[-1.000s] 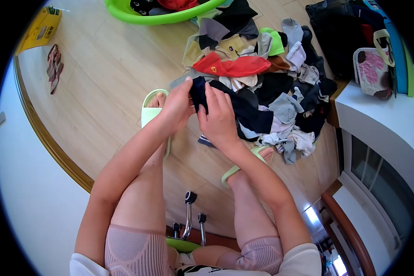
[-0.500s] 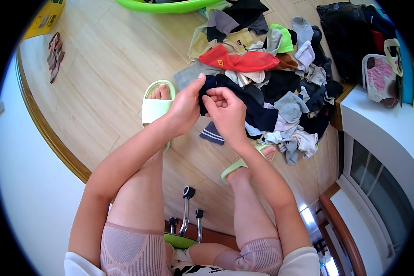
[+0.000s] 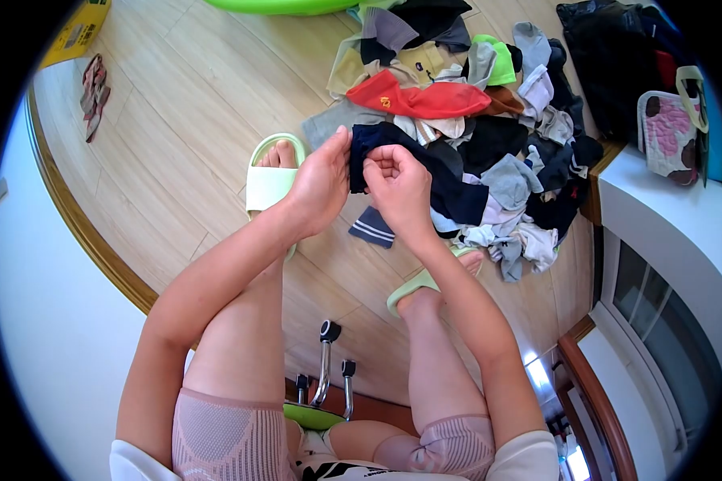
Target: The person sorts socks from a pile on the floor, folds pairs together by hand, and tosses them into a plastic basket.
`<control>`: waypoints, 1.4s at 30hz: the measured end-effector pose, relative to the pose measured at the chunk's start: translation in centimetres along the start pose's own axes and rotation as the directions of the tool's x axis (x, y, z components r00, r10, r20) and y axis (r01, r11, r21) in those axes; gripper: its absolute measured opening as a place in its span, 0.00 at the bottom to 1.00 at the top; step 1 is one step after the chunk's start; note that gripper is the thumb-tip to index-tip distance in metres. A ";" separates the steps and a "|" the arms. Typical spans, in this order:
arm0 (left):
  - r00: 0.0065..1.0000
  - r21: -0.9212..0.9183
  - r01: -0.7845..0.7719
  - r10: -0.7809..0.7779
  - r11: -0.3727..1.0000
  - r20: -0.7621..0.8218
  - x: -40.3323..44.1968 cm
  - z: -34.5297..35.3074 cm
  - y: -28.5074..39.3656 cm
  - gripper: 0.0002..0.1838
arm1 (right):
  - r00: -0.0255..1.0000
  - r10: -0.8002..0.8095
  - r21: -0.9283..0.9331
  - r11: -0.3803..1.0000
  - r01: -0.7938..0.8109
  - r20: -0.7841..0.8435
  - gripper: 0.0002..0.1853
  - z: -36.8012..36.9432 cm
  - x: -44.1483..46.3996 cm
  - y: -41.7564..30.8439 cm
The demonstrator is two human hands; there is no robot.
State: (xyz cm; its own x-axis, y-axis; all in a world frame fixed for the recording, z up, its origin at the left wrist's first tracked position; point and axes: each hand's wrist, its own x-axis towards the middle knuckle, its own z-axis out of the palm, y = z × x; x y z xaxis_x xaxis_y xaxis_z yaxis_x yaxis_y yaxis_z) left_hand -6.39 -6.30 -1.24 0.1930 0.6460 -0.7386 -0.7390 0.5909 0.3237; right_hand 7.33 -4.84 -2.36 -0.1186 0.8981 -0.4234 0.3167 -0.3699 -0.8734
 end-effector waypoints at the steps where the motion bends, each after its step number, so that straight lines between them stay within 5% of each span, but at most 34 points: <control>1: 1.000 -0.010 0.006 -0.006 1.000 -0.008 -0.1 0.1 0.0 0.32 | 1.000 -0.010 -0.027 1.000 0.011 0.007 0.11 0.0 -0.1 -0.3; 5: 1.000 -0.015 -0.001 0.001 1.000 0.003 -0.1 0.1 -0.1 0.26 | 0.984 -0.176 -0.249 0.953 0.174 0.013 0.14 0.0 -0.4 -0.8; 8: 0.999 -0.052 -0.006 0.008 0.999 0.039 0.3 -0.6 -0.1 0.18 | 0.982 -0.187 -0.241 0.952 0.186 0.018 0.16 0.0 -0.5 -1.1; 13: 0.992 0.133 -0.052 0.036 0.990 0.118 -0.5 -0.4 0.9 0.19 | 0.966 -0.258 -0.124 0.958 0.259 0.020 0.14 -0.3 -0.6 -1.4; 17: 0.991 0.097 -0.068 0.057 0.993 0.117 -0.7 -0.4 0.7 0.18 | 0.955 -0.294 -0.068 0.953 0.295 0.034 0.12 -0.7 -0.5 -1.2; 37: 0.967 0.504 -0.173 0.051 0.846 0.248 -0.1 -1.8 -1.2 0.15 | 0.898 -0.386 -0.242 0.870 0.430 0.210 0.07 -2.3 0.3 -0.7; 40: 0.970 0.485 -0.169 0.059 0.858 0.234 -0.9 -0.6 -0.8 0.16 | 0.903 -0.385 -0.250 0.870 0.424 0.192 0.04 -2.4 0.4 -0.5; 42: 0.981 0.470 -0.113 0.023 0.875 0.193 -0.9 -0.7 -0.7 0.16 | 0.969 -0.058 -0.071 0.994 0.077 0.240 0.05 -2.9 0.2 -1.5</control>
State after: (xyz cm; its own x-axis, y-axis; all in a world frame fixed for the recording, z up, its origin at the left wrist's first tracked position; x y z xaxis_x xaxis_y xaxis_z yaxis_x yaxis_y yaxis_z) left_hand -6.52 -7.66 -1.25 0.2967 0.7405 -0.6030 -0.3649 0.6715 0.6450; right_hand 9.53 -3.41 -0.46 -0.3589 0.8348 -0.4175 0.3729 -0.2818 -0.8840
